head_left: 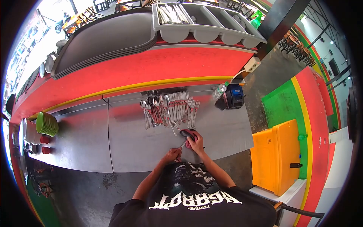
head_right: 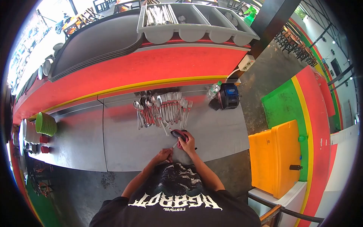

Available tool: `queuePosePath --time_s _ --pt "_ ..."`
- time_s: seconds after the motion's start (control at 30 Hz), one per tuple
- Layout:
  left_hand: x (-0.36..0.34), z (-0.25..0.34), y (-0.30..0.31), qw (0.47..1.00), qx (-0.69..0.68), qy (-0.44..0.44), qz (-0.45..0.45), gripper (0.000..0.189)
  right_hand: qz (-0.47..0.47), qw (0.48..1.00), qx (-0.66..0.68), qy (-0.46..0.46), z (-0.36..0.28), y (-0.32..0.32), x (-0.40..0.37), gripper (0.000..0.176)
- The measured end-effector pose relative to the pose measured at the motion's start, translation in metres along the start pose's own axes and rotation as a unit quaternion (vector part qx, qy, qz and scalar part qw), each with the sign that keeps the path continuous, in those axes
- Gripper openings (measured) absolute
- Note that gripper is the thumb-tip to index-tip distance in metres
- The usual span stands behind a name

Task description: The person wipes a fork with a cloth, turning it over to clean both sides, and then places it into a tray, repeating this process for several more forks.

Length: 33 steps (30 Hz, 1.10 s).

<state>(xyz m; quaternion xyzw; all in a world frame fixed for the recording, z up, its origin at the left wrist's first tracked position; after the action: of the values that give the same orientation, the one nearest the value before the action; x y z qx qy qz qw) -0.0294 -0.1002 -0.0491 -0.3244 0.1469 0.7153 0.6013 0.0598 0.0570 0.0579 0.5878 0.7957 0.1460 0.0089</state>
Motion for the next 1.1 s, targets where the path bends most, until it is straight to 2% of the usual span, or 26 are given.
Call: queuePosePath --time_s 0.1,0.3,0.4,0.43,0.57,0.63,0.73,0.77,0.83,0.9,0.97,1.0,1.03,1.1 --pt "0.001 -0.001 0.0 1.0 0.002 0.003 -0.007 0.052 0.024 0.997 -0.033 -0.059 0.016 0.004 0.005 0.025" --pt "0.001 0.005 -0.002 1.0 -0.025 -0.002 -0.008 0.053 0.065 0.994 0.037 -0.08 0.045 0.004 0.016 0.029" --pt "-0.002 0.007 -0.001 1.0 -0.024 -0.015 -0.009 0.053 0.143 0.983 0.041 -0.11 0.077 0.023 0.026 0.033" --pt "-0.001 0.002 0.0 1.0 -0.02 -0.019 -0.008 0.052 0.195 0.974 -0.079 -0.08 0.071 0.043 0.031 0.036" --pt "0.005 -0.008 0.003 0.999 -0.038 -0.026 -0.012 0.053 0.258 0.958 -0.09 -0.091 0.084 0.079 0.05 0.034" --pt "0.007 -0.012 0.004 0.999 -0.043 -0.018 -0.003 0.053 0.277 0.955 -0.061 -0.088 0.062 0.091 0.051 0.03" --pt "0.011 -0.015 0.003 0.999 -0.028 -0.022 -0.011 0.052 0.187 0.967 0.109 -0.137 0.026 0.071 0.039 0.023" --pt "0.012 -0.014 0.002 0.999 -0.018 -0.025 -0.019 0.052 0.153 0.962 0.169 -0.153 -0.018 0.058 0.03 0.02" --pt "0.012 -0.013 0.002 0.999 -0.039 -0.011 -0.007 0.05 0.052 0.976 0.131 -0.167 -0.012 0.034 0.008 0.017" --pt "0.013 -0.012 0.003 0.998 -0.058 -0.017 0.014 0.048 -0.085 0.947 0.189 -0.245 -0.007 -0.004 -0.028 0.024" --pt "0.015 -0.013 0.006 0.995 -0.076 -0.044 0.044 0.044 -0.169 0.984 0.052 -0.024 -0.021 -0.026 -0.046 0.031" --pt "0.012 -0.008 0.004 0.997 -0.052 -0.049 0.038 0.042 -0.207 0.974 -0.019 0.088 -0.025 -0.036 -0.057 0.035" --pt "0.008 0.001 0.003 0.998 -0.028 -0.053 0.033 0.041 -0.224 0.974 0.0 0.023 -0.01 -0.039 -0.06 0.044" --pt "0.008 0.004 0.005 0.998 0.003 -0.055 0.032 0.039 -0.237 0.971 -0.013 0.031 -0.002 -0.038 -0.051 0.044"
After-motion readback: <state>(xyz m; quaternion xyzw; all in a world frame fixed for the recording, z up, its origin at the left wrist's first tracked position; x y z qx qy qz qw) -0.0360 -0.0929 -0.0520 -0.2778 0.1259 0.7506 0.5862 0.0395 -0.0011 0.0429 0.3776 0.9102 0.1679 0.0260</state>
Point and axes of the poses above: each hand's wrist, its own x-axis towards the middle knuckle, its own y-axis out of the back of the hand, z = x × y, the point moved 9 cm from there along x, towards the middle knuckle, and after that the axes turned 9 degrees about z, right-handed, at the moved point
